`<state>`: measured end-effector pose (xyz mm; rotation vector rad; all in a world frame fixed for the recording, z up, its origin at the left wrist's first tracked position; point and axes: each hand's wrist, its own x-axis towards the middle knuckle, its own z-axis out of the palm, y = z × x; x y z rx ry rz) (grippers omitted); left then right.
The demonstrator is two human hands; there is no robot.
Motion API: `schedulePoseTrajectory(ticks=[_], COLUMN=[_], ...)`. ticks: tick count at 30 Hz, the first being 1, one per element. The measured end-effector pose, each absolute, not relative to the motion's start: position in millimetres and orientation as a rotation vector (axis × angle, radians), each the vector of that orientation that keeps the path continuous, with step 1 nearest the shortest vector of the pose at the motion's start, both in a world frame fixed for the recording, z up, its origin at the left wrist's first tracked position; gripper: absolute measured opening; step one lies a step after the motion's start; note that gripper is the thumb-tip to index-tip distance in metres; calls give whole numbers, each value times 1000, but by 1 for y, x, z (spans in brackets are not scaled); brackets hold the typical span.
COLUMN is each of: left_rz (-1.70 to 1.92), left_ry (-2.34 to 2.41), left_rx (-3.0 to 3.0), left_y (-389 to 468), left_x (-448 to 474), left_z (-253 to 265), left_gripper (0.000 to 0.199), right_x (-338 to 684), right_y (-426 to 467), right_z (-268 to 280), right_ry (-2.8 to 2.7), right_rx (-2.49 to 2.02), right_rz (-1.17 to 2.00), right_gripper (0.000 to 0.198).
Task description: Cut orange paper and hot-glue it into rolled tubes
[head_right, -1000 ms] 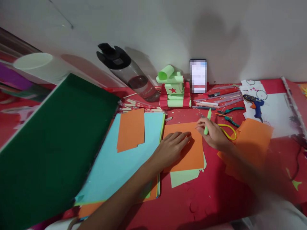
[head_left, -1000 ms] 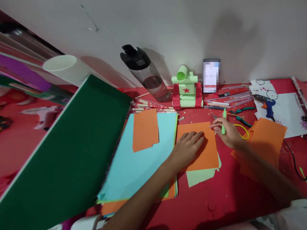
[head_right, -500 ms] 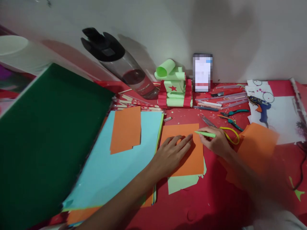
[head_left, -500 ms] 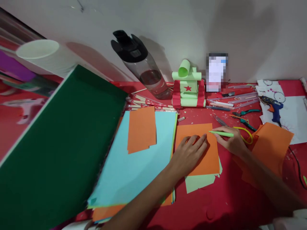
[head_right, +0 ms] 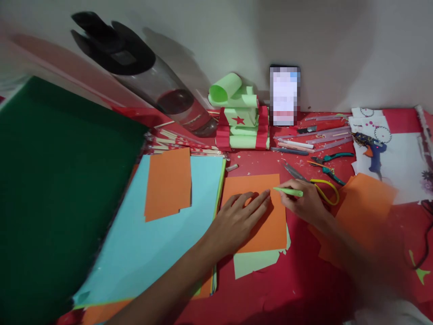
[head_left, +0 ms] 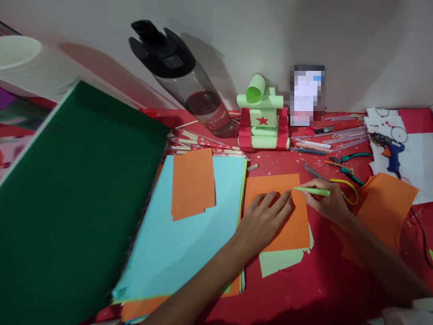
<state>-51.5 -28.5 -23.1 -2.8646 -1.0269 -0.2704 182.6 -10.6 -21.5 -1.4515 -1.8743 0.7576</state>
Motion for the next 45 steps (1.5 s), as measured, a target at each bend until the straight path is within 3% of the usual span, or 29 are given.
schedulePoseTrajectory(ticks=[45], left_rz=[-241], left_ry=[-1062], left_rx=[-2932], left_y=[-27], left_x=[-54], left_z=[-22], left_gripper=[35], right_x=[185], right_y=[-12], right_z=[-21], right_ry=[-1833], right_rx=[-1473], right_rz=[784], right_gripper=[14])
